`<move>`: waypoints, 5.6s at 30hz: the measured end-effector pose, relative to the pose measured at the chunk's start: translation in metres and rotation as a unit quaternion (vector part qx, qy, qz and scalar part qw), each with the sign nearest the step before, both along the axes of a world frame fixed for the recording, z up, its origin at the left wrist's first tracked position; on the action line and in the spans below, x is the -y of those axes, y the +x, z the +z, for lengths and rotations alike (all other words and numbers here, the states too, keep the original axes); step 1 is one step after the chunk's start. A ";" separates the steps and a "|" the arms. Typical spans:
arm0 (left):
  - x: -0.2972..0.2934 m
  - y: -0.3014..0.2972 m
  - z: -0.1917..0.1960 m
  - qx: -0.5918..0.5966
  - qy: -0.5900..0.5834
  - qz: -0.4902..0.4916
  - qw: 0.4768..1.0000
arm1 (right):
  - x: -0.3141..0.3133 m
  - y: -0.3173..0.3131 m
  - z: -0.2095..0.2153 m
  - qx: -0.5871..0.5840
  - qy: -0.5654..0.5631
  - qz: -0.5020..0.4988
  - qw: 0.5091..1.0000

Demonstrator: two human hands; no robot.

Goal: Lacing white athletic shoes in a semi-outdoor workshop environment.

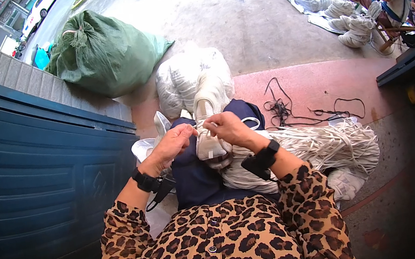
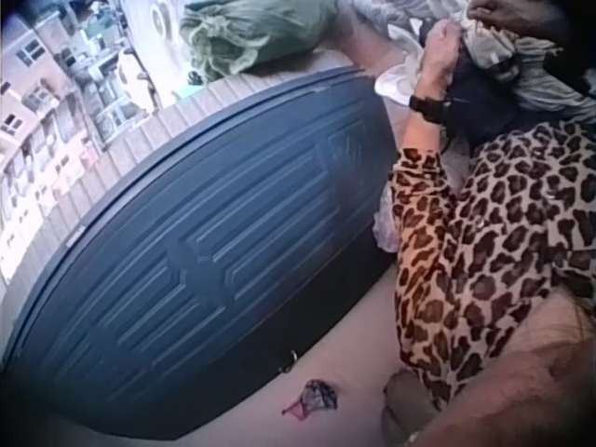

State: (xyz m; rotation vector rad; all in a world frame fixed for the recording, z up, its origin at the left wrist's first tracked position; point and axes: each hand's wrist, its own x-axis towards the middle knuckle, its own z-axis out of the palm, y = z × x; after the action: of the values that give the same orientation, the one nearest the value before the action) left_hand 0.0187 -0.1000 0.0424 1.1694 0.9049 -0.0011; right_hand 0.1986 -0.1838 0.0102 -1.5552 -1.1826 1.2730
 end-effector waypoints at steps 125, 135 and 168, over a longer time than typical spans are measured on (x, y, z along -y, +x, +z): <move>-0.158 -0.264 0.049 0.325 0.051 0.574 0.750 | 0.306 0.312 -0.019 -0.453 0.275 -0.596 0.603; -0.051 -0.073 -0.001 0.019 0.202 0.177 0.963 | 0.096 0.089 -0.015 -0.034 -0.054 -0.244 0.968; 0.024 -0.010 -0.057 -0.099 0.488 0.038 0.866 | 0.032 0.000 -0.031 0.418 0.109 -0.028 0.901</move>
State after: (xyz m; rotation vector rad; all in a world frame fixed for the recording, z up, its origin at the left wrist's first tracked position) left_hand 0.0089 -0.1238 -0.0150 2.1005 1.1751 0.4588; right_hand 0.1988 -0.2153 -0.0208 -2.0031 -1.7017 0.3665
